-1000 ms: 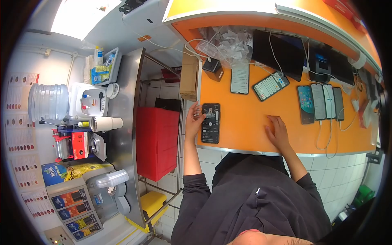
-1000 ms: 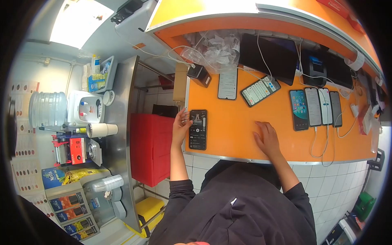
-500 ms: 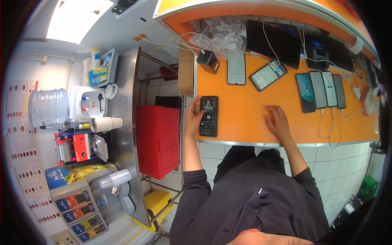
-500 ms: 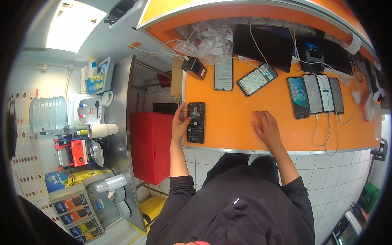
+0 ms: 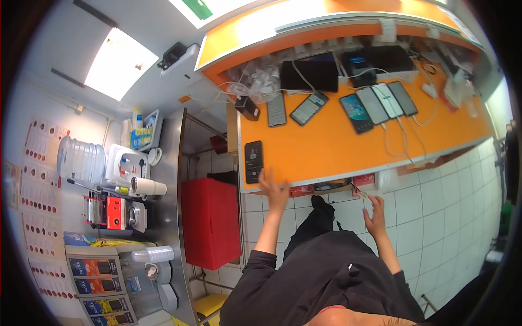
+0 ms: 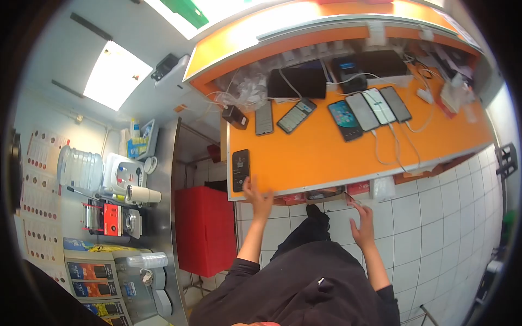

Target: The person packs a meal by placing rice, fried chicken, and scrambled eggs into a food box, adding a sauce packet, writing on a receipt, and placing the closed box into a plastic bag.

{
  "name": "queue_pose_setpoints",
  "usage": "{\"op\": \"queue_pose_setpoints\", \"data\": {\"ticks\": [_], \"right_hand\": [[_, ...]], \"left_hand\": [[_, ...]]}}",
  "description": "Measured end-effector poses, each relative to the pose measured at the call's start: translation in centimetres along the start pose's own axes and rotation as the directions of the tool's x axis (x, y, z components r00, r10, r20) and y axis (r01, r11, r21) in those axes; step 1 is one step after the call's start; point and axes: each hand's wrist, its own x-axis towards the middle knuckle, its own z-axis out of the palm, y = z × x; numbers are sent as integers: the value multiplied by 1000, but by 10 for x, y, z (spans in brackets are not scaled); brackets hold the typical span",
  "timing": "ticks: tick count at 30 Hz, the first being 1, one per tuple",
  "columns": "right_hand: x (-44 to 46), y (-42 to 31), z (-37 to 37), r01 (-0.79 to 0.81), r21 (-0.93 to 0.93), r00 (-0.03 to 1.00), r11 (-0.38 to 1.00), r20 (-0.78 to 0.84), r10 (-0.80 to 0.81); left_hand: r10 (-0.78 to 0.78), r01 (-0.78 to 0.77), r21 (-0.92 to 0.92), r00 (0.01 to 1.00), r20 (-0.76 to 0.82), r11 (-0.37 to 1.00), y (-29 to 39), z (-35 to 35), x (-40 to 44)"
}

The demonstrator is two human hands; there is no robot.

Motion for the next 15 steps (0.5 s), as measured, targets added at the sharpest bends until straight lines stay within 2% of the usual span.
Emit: {"op": "queue_pose_setpoints", "data": {"ticks": [2, 3, 4, 5, 6, 8, 9, 10, 11, 12, 14, 15], "right_hand": [[-75, 17, -33, -310, 33, 950, 950, -34, 311], [-108, 18, -52, -436, 48, 896, 899, -69, 438], [-142, 19, -69, -551, 69, 826, 832, -99, 555], [-176, 26, -81, -594, 85, 782, 800, -172, 599], [-211, 34, -93, -635, 104, 731, 765, -241, 639], [-277, 59, -105, -637, 171, 644, 752, -419, 640], [-307, 76, -110, -636, 174, 636, 752, -435, 638], [-334, 95, -114, -661, 305, 523, 685, -468, 713], [-352, 105, -119, -664, 436, 402, 608, -478, 781], [-355, 104, -133, -659, 442, 392, 608, -488, 780], [-334, 83, -177, -582, 642, 287, 499, -412, 865], [-341, 102, -193, -567, 653, 270, 502, -428, 862]], "left_hand": [[112, -103, -58, 977, 183, 993, 36, 24, -40], [168, -155, -66, 944, 286, 986, 55, 33, -55], [262, -220, -151, 893, 366, 964, 74, 38, -67], [356, -274, -241, 828, 434, 931, 93, 43, -78], [375, -288, -256, 824, 426, 923, 108, 52, -91], [432, -294, -317, 636, 639, 902, 129, 75, -120], [427, -285, -319, 560, 710, 904, 135, 87, -134], [417, -277, -318, 476, 774, 907, 136, 102, -148], [383, -283, -295, 343, 858, 913, 133, 118, -162], [336, -294, -270, 204, 919, 917, 125, 136, -175], [311, -219, -325, -98, 945, 920, 98, 170, -198], [243, -213, -273, -160, 957, 938, 87, 180, -211]]}}
